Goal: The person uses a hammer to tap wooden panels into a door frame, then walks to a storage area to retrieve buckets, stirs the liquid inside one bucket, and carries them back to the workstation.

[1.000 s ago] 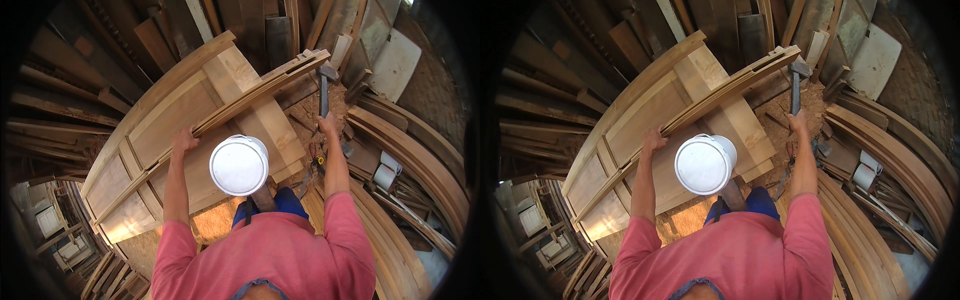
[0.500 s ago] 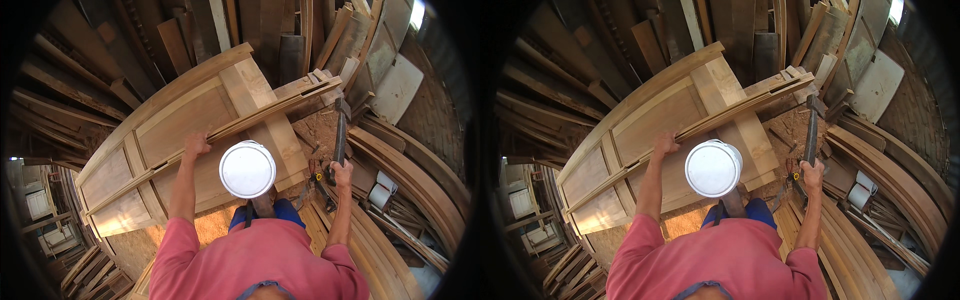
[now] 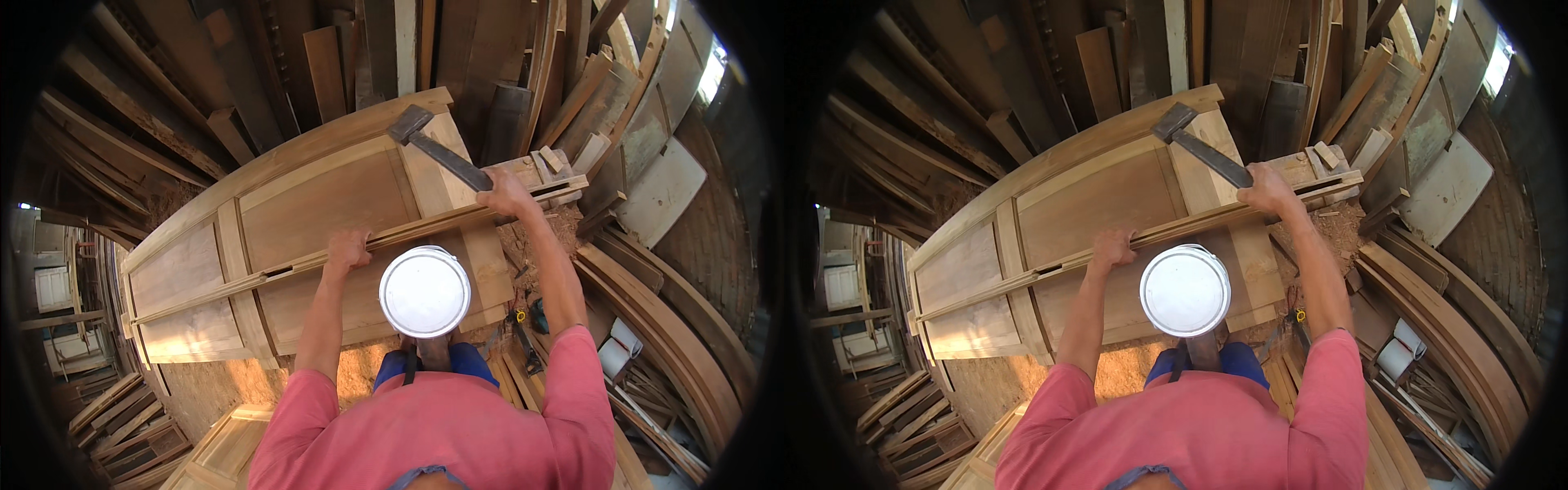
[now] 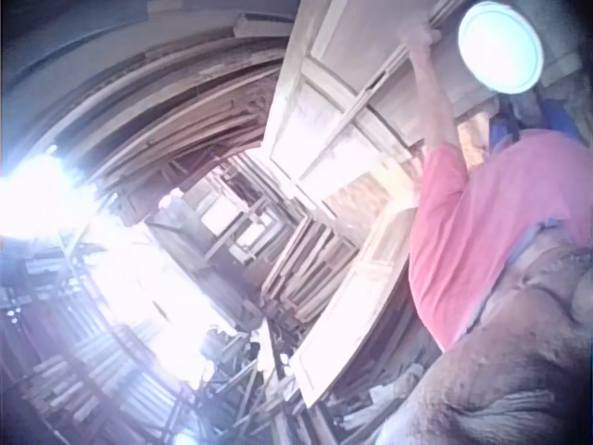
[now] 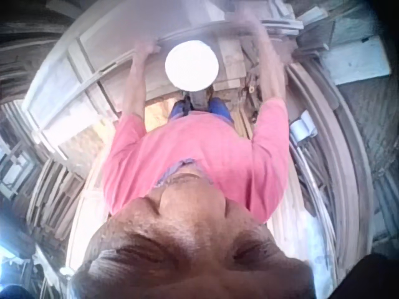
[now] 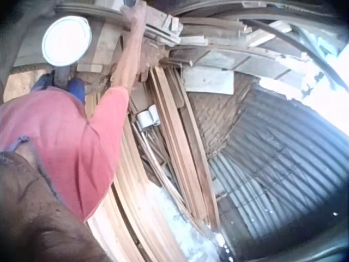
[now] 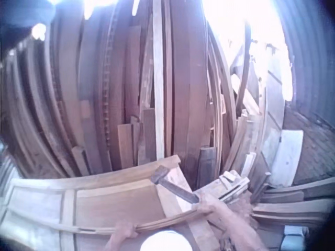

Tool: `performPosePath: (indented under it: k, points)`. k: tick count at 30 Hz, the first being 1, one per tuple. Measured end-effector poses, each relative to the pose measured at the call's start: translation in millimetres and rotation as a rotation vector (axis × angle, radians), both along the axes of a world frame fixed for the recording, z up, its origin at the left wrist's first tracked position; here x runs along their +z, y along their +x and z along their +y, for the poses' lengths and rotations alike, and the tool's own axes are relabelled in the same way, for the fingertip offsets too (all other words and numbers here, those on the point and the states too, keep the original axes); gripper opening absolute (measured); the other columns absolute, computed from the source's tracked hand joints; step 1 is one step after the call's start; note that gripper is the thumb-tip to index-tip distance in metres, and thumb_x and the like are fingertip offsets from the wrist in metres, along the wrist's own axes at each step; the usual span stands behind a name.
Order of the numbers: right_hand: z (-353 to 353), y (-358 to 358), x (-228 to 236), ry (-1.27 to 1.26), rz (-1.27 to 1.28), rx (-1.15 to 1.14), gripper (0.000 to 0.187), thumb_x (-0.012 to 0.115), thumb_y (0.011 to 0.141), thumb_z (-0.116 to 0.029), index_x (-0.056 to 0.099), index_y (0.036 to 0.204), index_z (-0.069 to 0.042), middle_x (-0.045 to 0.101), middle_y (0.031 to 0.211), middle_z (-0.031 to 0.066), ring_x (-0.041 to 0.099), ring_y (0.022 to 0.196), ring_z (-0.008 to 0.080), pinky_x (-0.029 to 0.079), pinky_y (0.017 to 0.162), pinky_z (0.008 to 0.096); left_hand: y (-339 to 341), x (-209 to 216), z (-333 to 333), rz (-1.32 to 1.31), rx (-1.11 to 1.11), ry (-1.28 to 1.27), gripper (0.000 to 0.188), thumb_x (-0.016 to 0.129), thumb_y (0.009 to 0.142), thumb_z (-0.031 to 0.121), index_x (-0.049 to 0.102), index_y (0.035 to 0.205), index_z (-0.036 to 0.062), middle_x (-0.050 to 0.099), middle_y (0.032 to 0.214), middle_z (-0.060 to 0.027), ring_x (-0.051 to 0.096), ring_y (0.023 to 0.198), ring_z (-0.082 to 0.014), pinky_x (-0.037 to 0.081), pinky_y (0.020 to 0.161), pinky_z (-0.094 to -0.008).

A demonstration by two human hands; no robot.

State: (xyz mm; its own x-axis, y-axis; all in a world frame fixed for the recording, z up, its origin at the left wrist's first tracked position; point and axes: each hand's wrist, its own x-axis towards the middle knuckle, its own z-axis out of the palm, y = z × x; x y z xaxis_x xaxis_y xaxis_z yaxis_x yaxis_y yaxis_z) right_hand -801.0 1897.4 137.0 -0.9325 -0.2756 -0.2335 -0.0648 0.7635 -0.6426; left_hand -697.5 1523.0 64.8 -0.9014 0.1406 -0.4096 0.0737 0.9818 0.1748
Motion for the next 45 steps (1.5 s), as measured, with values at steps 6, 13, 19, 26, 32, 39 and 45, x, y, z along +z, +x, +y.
performPosePath:
  k: [6, 13, 19, 26, 32, 39, 45]
  points:
    - [-87, -32, -54, 0.198, -0.144, 0.278, 0.040, 0.068, 0.066, -0.025, 0.067, 0.095, 0.002, 0.067, 0.100, 0.0261, 0.064, 0.099, 0.0390, 0.050, 0.087, 0.0442, 3, 5, 2, -0.059, 0.029, 0.036, 0.045, 0.072, 0.072, 0.028, 0.066, 0.115, 0.0188, 0.070, 0.103, -0.0121, 0.066, 0.097, -0.0330, 0.052, 0.082, -0.0439]
    - [-82, -33, -78, 0.315, -0.031, 0.250, 0.040, 0.067, 0.075, -0.023, 0.064, 0.109, -0.003, 0.068, 0.103, 0.0214, 0.063, 0.102, 0.0369, 0.049, 0.090, 0.0448, 1, 11, 4, -0.063, 0.022, 0.051, 0.040, 0.073, 0.069, 0.022, 0.066, 0.108, 0.0158, 0.070, 0.101, -0.0123, 0.066, 0.096, -0.0336, 0.052, 0.080, -0.0449]
    - [-47, 42, -23, -0.049, 0.106, -0.125, 0.031, 0.060, 0.087, -0.024, 0.062, 0.108, -0.001, 0.067, 0.095, 0.0200, 0.063, 0.093, 0.0384, 0.049, 0.084, 0.0439, 0, 2, 2, -0.117, -0.006, -0.006, 0.049, 0.072, 0.070, 0.025, 0.065, 0.118, 0.0176, 0.070, 0.103, -0.0151, 0.066, 0.098, -0.0346, 0.053, 0.083, -0.0453]
    - [-37, 145, -28, -0.390, -0.386, -0.050, 0.037, 0.060, 0.088, -0.032, 0.067, 0.101, 0.002, 0.067, 0.098, 0.0233, 0.065, 0.094, 0.0333, 0.049, 0.084, 0.0401, 4, 2, 3, -0.058, -0.014, 0.038, 0.046, 0.071, 0.067, 0.020, 0.067, 0.112, 0.0166, 0.070, 0.099, -0.0154, 0.067, 0.095, -0.0351, 0.054, 0.080, -0.0459]
    - [-86, 132, -17, -0.395, -0.152, 0.022, 0.040, 0.068, 0.081, -0.028, 0.067, 0.105, 0.003, 0.066, 0.106, 0.0221, 0.062, 0.099, 0.0355, 0.047, 0.087, 0.0385, 6, 4, 4, -0.007, -0.033, 0.020, 0.046, 0.072, 0.065, 0.021, 0.068, 0.111, 0.0161, 0.070, 0.098, -0.0159, 0.066, 0.095, -0.0362, 0.053, 0.081, -0.0468]
    - [-107, 164, 40, -0.199, 0.469, 0.149, 0.019, 0.068, 0.080, -0.024, 0.064, 0.091, -0.009, 0.062, 0.095, 0.0138, 0.057, 0.095, 0.0363, 0.043, 0.083, 0.0470, 8, -1, 4, -0.032, -0.008, 0.059, 0.045, 0.075, 0.061, 0.021, 0.068, 0.105, 0.0146, 0.070, 0.096, -0.0164, 0.066, 0.093, -0.0370, 0.053, 0.081, -0.0471]
    - [-109, 199, 85, -0.057, 0.249, 0.530, 0.010, 0.067, 0.074, -0.019, 0.065, 0.076, -0.009, 0.064, 0.068, 0.0153, 0.062, 0.074, 0.0363, 0.046, 0.074, 0.0470, 17, -14, 2, 0.046, -0.099, 0.038, 0.043, 0.077, 0.060, 0.020, 0.068, 0.102, 0.0138, 0.070, 0.095, -0.0162, 0.066, 0.092, -0.0374, 0.053, 0.079, -0.0475]
